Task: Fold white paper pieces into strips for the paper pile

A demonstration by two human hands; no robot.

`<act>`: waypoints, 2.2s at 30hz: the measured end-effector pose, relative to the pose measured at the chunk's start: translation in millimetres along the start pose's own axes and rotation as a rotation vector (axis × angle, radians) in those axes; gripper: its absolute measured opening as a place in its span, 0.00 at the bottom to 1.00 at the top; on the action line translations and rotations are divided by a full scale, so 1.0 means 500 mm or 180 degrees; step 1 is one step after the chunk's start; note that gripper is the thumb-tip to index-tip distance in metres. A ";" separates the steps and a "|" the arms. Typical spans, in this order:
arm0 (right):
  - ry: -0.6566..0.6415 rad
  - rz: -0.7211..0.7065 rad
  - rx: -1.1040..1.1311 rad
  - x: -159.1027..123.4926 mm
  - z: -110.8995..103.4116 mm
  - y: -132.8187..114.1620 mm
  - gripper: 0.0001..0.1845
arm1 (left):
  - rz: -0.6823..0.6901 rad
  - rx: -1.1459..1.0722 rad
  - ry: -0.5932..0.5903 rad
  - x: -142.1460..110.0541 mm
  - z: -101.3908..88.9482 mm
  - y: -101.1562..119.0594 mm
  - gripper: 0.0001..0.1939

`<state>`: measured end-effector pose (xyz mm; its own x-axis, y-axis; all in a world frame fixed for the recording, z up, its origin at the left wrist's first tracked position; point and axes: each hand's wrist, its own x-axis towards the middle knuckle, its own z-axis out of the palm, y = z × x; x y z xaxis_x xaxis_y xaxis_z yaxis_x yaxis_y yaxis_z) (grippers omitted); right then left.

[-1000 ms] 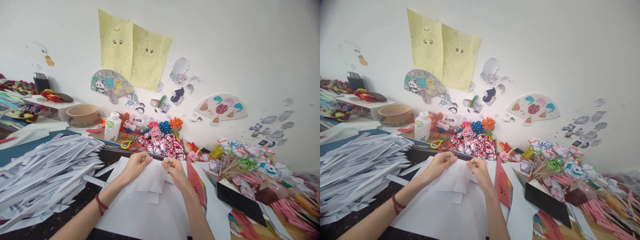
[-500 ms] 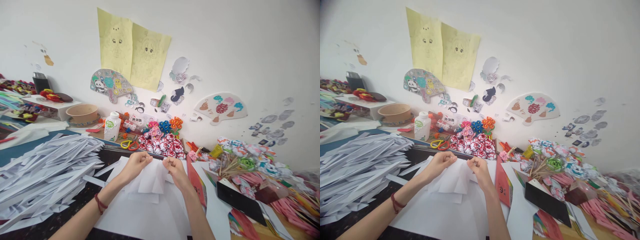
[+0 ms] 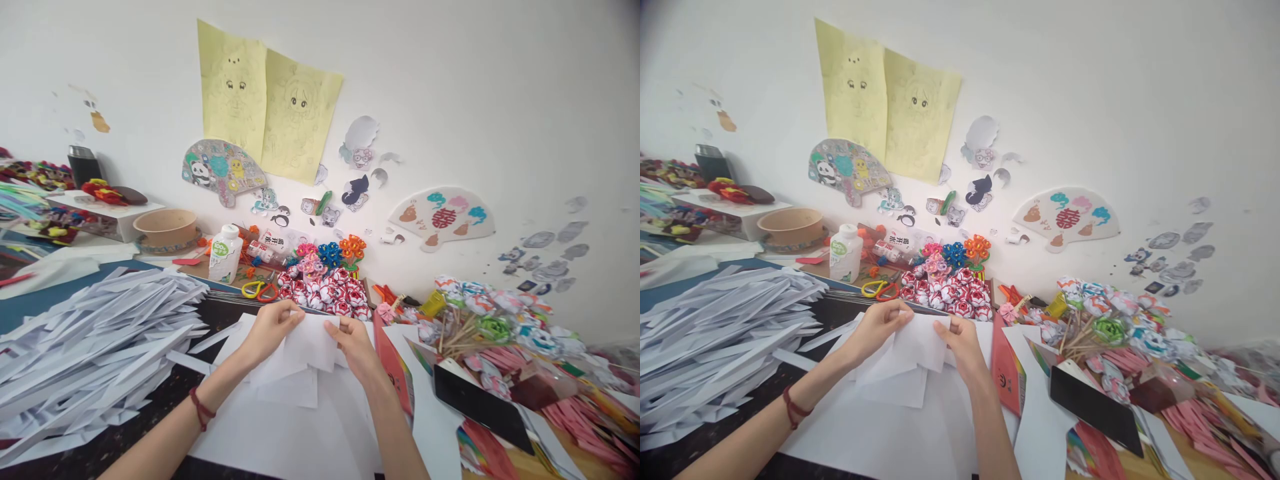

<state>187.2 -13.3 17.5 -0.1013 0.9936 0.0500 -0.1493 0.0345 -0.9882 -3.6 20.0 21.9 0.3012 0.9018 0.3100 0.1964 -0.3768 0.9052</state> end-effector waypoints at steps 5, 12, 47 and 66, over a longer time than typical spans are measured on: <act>0.0218 -0.0131 -0.0103 0.002 0.003 0.002 0.15 | -0.0080 -0.0102 -0.0113 0.001 0.010 -0.016 0.18; 0.0429 -0.0212 -0.0146 0.002 0.007 0.007 0.16 | 0.0030 -0.0342 0.0011 0.004 0.009 -0.017 0.17; 0.0219 -0.0227 0.0289 -0.007 0.023 -0.014 0.15 | -0.0149 -0.0912 -0.0279 -0.001 -0.001 0.011 0.20; 0.0461 -0.0448 -0.0069 0.003 0.032 0.009 0.20 | 0.0007 -0.0181 0.0059 0.000 0.014 -0.008 0.20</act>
<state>170.4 -13.3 15.4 0.0618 0.9838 0.1681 -0.1305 0.1749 -0.9759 2.0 19.9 16.1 0.2839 0.9050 0.3168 0.1424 -0.3665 0.9195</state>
